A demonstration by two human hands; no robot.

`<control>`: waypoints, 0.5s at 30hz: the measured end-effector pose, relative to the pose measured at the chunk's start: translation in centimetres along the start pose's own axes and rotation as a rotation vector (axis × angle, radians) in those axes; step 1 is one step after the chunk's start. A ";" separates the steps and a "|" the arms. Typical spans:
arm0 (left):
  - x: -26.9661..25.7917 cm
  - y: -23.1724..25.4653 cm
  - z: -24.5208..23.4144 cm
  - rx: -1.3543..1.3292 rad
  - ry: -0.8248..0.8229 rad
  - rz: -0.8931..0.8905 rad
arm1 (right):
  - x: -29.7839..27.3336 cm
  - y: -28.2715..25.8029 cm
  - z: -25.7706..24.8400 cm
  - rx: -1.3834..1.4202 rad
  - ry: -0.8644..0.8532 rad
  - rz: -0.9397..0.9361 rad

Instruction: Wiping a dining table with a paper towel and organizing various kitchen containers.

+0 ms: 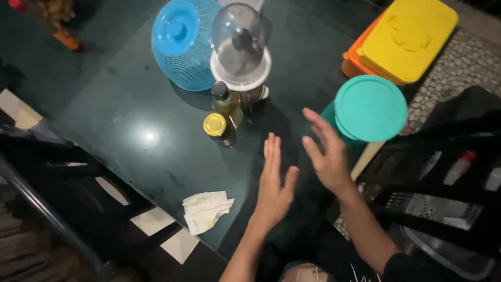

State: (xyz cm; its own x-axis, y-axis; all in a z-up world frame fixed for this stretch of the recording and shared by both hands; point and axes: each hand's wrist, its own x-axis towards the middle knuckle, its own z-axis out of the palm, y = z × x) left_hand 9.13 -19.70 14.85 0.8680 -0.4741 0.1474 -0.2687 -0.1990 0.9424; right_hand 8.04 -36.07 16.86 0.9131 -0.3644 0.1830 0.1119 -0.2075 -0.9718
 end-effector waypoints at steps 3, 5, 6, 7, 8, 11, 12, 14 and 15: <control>2.2 -0.9 -1.2 -0.045 0.078 -0.055 | 3.2 2.2 2.4 -0.057 -0.032 -0.002; 3.3 -2.6 -1.3 -0.028 0.116 -0.083 | 4.9 4.6 3.7 -0.013 -0.058 0.031; 4.1 -3.7 -1.3 -0.014 0.153 -0.104 | 6.0 5.9 4.4 0.028 -0.082 0.059; 4.7 -4.3 -1.5 -0.012 0.159 -0.105 | 6.8 6.8 5.1 0.031 -0.088 0.058; 5.1 -4.8 -1.6 -0.016 0.179 -0.126 | 7.4 7.6 5.8 0.047 -0.120 0.084; 6.3 -6.5 -1.7 -0.009 0.198 -0.151 | 9.2 9.2 7.9 0.050 -0.171 0.126; 6.3 -6.9 -1.7 -0.001 0.187 -0.152 | 9.5 9.6 8.6 0.035 -0.181 0.143; 6.6 -8.2 -1.3 0.000 0.177 -0.152 | 10.2 9.9 9.5 -0.026 -0.183 0.122; 6.7 -8.8 -1.1 -0.006 0.162 -0.140 | 10.4 10.0 9.9 -0.094 -0.176 0.092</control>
State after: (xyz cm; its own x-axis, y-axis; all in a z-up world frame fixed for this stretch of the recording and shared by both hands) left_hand 17.81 -20.15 7.87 0.9527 -0.2977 0.0604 -0.1385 -0.2485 0.9587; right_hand 22.56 -32.93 7.62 0.9730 -0.2233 0.0577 -0.0043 -0.2677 -0.9635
